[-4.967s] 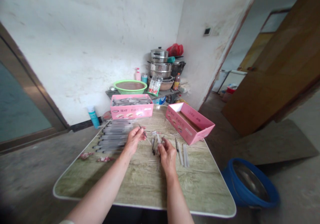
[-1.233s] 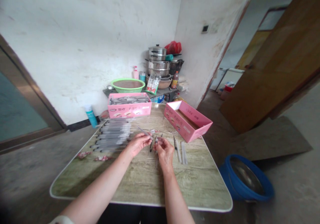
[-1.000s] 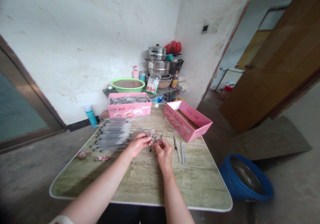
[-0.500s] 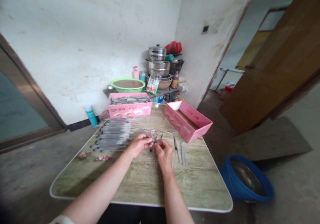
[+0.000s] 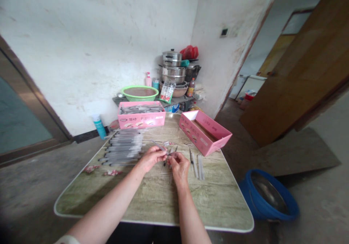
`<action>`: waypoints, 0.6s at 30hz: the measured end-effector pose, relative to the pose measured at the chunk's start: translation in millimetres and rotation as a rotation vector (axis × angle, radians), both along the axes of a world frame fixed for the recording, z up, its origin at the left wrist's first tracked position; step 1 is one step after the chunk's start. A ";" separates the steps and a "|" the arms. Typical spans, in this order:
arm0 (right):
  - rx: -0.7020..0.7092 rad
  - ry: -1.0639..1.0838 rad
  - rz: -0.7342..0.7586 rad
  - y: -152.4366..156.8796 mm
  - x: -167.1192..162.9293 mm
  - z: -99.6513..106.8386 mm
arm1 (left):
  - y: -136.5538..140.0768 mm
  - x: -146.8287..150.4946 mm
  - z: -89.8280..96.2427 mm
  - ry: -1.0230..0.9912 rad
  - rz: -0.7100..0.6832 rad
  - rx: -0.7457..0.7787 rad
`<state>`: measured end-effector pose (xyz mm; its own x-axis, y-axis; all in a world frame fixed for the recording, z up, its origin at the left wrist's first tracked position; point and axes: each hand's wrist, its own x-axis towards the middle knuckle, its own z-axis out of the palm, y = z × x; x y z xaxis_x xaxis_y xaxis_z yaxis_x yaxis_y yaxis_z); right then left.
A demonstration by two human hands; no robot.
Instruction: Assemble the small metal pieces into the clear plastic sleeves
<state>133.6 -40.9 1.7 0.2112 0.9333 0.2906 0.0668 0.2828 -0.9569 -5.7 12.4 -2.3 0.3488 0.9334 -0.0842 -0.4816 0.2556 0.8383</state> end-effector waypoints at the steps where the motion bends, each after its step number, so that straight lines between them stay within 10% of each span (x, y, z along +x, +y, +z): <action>1: -0.001 0.004 0.001 -0.2 -0.2 0.3 | 0.0 0.1 -0.2 0.003 -0.002 0.003; 18: -0.094 -0.182 -0.076 -1.8 0.5 -2.5 | 0.5 -1.2 -0.7 0.019 -0.040 0.061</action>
